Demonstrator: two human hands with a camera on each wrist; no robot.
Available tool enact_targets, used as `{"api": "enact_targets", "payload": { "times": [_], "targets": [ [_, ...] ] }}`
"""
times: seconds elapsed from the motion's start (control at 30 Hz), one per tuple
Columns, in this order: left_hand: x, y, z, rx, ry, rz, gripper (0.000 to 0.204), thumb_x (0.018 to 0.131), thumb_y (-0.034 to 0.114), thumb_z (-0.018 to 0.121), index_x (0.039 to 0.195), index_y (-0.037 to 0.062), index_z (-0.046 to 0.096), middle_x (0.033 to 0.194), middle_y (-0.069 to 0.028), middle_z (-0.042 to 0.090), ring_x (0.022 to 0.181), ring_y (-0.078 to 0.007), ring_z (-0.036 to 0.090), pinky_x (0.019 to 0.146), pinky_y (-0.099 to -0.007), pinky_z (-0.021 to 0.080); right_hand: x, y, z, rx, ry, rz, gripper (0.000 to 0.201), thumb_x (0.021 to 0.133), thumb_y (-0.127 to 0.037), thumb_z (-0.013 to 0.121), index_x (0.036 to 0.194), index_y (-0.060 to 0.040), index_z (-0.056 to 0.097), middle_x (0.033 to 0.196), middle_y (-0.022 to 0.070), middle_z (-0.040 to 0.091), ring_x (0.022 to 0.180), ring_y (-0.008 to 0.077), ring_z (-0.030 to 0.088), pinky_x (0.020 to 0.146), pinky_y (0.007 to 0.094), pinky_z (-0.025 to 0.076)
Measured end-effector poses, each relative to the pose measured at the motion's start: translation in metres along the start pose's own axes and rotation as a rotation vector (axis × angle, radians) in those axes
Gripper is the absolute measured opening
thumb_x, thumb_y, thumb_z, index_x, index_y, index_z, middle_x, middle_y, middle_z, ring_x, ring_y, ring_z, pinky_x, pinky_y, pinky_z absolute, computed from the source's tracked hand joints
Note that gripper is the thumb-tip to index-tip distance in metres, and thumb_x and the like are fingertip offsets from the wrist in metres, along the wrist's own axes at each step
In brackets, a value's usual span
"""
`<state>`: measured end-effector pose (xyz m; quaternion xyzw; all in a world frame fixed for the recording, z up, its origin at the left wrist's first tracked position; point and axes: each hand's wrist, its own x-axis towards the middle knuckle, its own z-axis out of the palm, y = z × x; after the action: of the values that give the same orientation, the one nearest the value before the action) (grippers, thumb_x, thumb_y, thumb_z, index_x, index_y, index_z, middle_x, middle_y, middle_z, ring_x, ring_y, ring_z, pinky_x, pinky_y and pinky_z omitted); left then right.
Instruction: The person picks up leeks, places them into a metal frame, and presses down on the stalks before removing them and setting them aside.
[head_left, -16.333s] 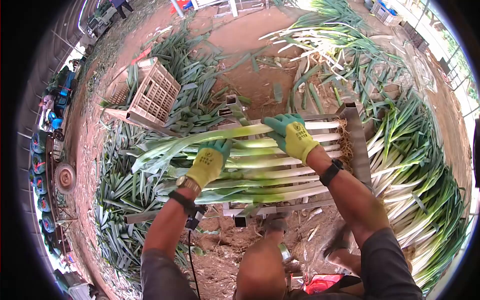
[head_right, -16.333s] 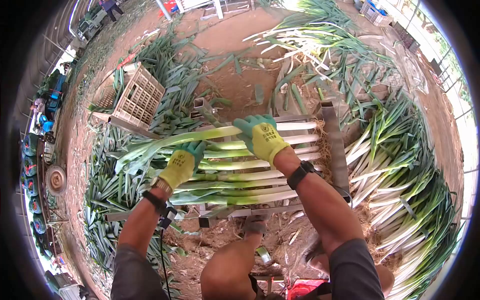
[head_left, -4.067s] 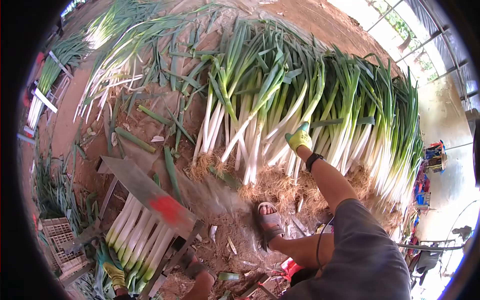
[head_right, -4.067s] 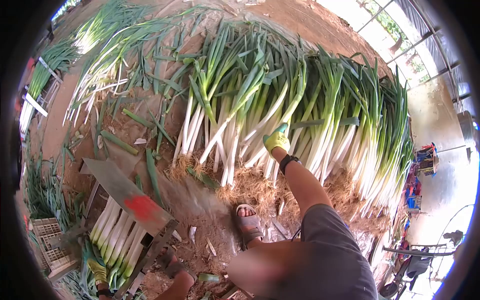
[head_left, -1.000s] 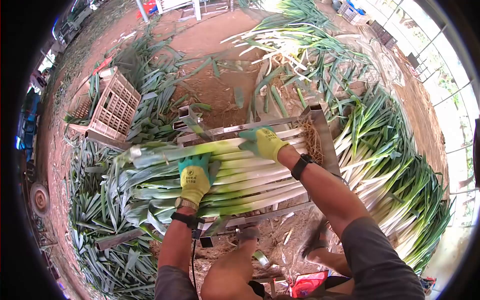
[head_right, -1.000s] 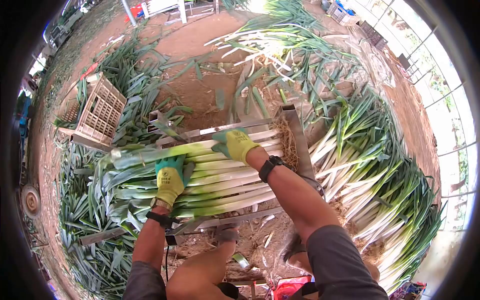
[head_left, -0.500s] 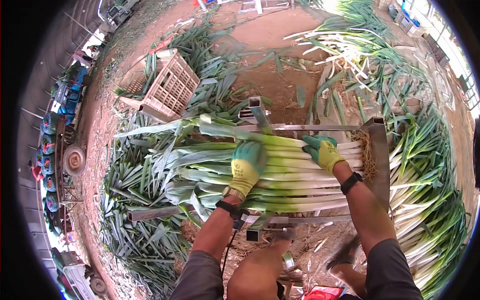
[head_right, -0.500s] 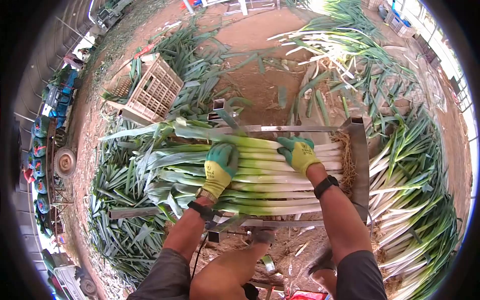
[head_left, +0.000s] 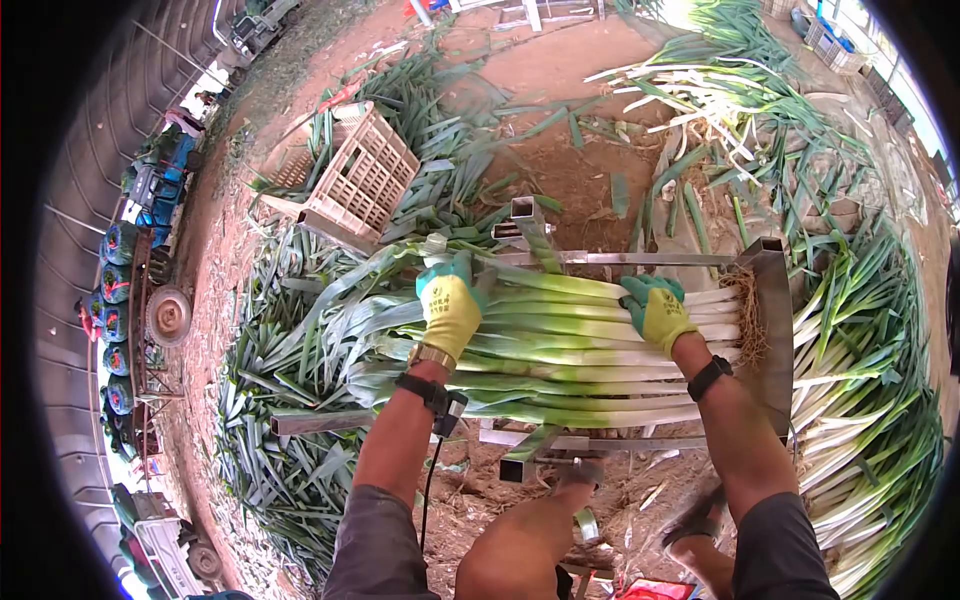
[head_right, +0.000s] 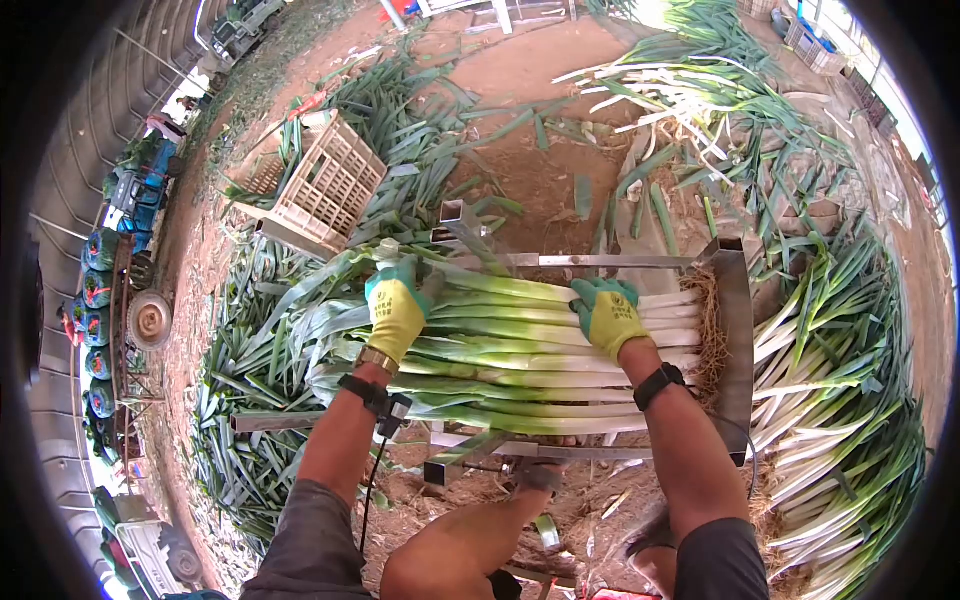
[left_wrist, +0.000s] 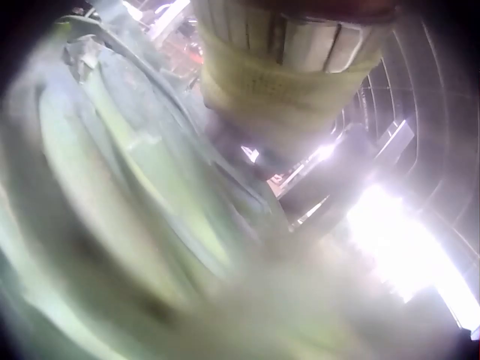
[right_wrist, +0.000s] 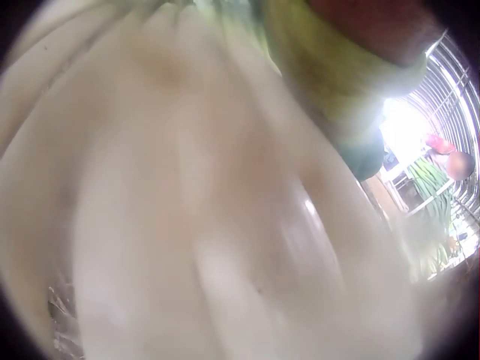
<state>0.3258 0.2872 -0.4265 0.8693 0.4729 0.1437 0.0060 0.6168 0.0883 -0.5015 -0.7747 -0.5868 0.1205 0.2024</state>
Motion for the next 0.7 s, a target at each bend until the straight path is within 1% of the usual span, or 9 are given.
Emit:
{"api": "enact_targets", "payload": {
  "times": [0.2, 0.3, 0.37, 0.43, 0.5, 0.53, 0.57, 0.63, 0.7],
  "targets": [
    [0.003, 0.003, 0.007, -0.061, -0.026, 0.114, 0.021, 0.093, 0.028, 0.069, 0.107, 0.0137, 0.074, 0.087, -0.0162, 0.076, 0.085, -0.0397, 0.073, 0.08, -0.0512, 0.054, -0.001, -0.011, -0.01, -0.035, -0.042, 0.009, 0.038, 0.097, -0.027, 0.064, 0.133, -0.02, 0.07, 0.119, 0.0126, 0.073, 0.112, 0.0355, 0.066, 0.108, 0.0521, 0.043],
    [0.0, -0.027, 0.013, 0.082, -0.034, 0.126, 0.021, 0.083, 0.025, 0.078, 0.1, 0.0121, 0.077, 0.087, -0.0168, 0.075, 0.083, -0.0411, 0.071, 0.077, -0.0493, 0.056, -0.002, -0.012, -0.013, -0.022, -0.05, -0.005, 0.037, 0.097, -0.025, 0.063, 0.134, -0.0223, 0.069, 0.116, 0.0117, 0.073, 0.11, 0.0352, 0.066, 0.106, 0.0518, 0.043],
    [0.005, -0.034, -0.032, 0.056, 0.08, 0.136, 0.019, 0.08, 0.023, 0.078, 0.097, 0.0138, 0.078, 0.085, -0.0155, 0.074, 0.081, -0.0382, 0.072, 0.072, -0.0479, 0.056, -0.005, -0.009, -0.008, -0.023, -0.027, -0.012, 0.037, 0.097, -0.024, 0.063, 0.133, -0.0228, 0.069, 0.116, 0.0111, 0.072, 0.11, 0.0351, 0.066, 0.106, 0.0518, 0.043],
    [0.007, -0.068, -0.076, 0.345, -0.005, 0.068, 0.014, 0.081, 0.019, 0.074, 0.094, 0.0148, 0.077, 0.081, -0.0148, 0.072, 0.077, -0.0378, 0.07, 0.07, -0.048, 0.055, -0.004, -0.007, -0.004, -0.037, -0.004, -0.014, 0.037, 0.097, -0.023, 0.063, 0.133, -0.0224, 0.069, 0.118, 0.0103, 0.072, 0.112, 0.0348, 0.066, 0.106, 0.0518, 0.043],
    [0.013, -0.11, -0.128, 0.44, 0.237, 0.203, 0.014, 0.081, 0.012, 0.07, 0.093, 0.0163, 0.076, 0.079, -0.0105, 0.07, 0.075, -0.0357, 0.068, 0.067, -0.0481, 0.053, -0.004, -0.005, 0.001, -0.03, 0.035, -0.044, 0.037, 0.096, -0.021, 0.063, 0.133, -0.0205, 0.069, 0.121, 0.0109, 0.071, 0.114, 0.0347, 0.065, 0.107, 0.0523, 0.042],
    [0.015, -0.127, -0.153, 0.687, 0.165, 0.134, 0.017, 0.081, 0.011, 0.071, 0.095, 0.0176, 0.077, 0.085, -0.0103, 0.071, 0.085, -0.0341, 0.068, 0.074, -0.0465, 0.054, -0.004, -0.004, 0.003, -0.025, 0.054, -0.06, 0.038, 0.096, -0.021, 0.063, 0.133, -0.0196, 0.069, 0.123, 0.0111, 0.071, 0.115, 0.0346, 0.064, 0.107, 0.0526, 0.042],
    [0.012, -0.138, -0.179, 0.803, -0.055, -0.026, 0.03, 0.084, 0.015, 0.07, 0.113, 0.0183, 0.077, 0.11, -0.0143, 0.073, 0.105, -0.0355, 0.067, 0.084, -0.0487, 0.054, -0.004, -0.004, 0.004, -0.022, 0.082, -0.072, 0.038, 0.095, -0.021, 0.063, 0.132, -0.0184, 0.069, 0.125, 0.0116, 0.071, 0.116, 0.0347, 0.064, 0.108, 0.0527, 0.042],
    [-0.006, -0.169, -0.206, 1.166, -0.036, 0.039, 0.057, 0.089, 0.016, 0.063, 0.146, 0.0195, 0.062, 0.153, -0.0192, 0.057, 0.139, -0.0441, 0.051, 0.1, -0.0579, 0.047, -0.005, -0.005, 0.008, -0.014, 0.131, -0.1, 0.038, 0.095, -0.02, 0.063, 0.132, -0.0159, 0.069, 0.128, 0.0127, 0.07, 0.118, 0.0349, 0.063, 0.11, 0.0529, 0.041],
    [-0.025, -0.189, -0.217, 1.089, -0.1, 0.185, 0.053, 0.088, 0.013, 0.062, 0.14, 0.0181, 0.066, 0.14, -0.0197, 0.066, 0.131, -0.0415, 0.061, 0.095, -0.0534, 0.052, -0.003, -0.006, 0.011, 0.006, 0.129, -0.102, 0.038, 0.094, -0.021, 0.064, 0.131, -0.0132, 0.069, 0.129, 0.0137, 0.07, 0.119, 0.0353, 0.063, 0.112, 0.0528, 0.039]
  ]
}}
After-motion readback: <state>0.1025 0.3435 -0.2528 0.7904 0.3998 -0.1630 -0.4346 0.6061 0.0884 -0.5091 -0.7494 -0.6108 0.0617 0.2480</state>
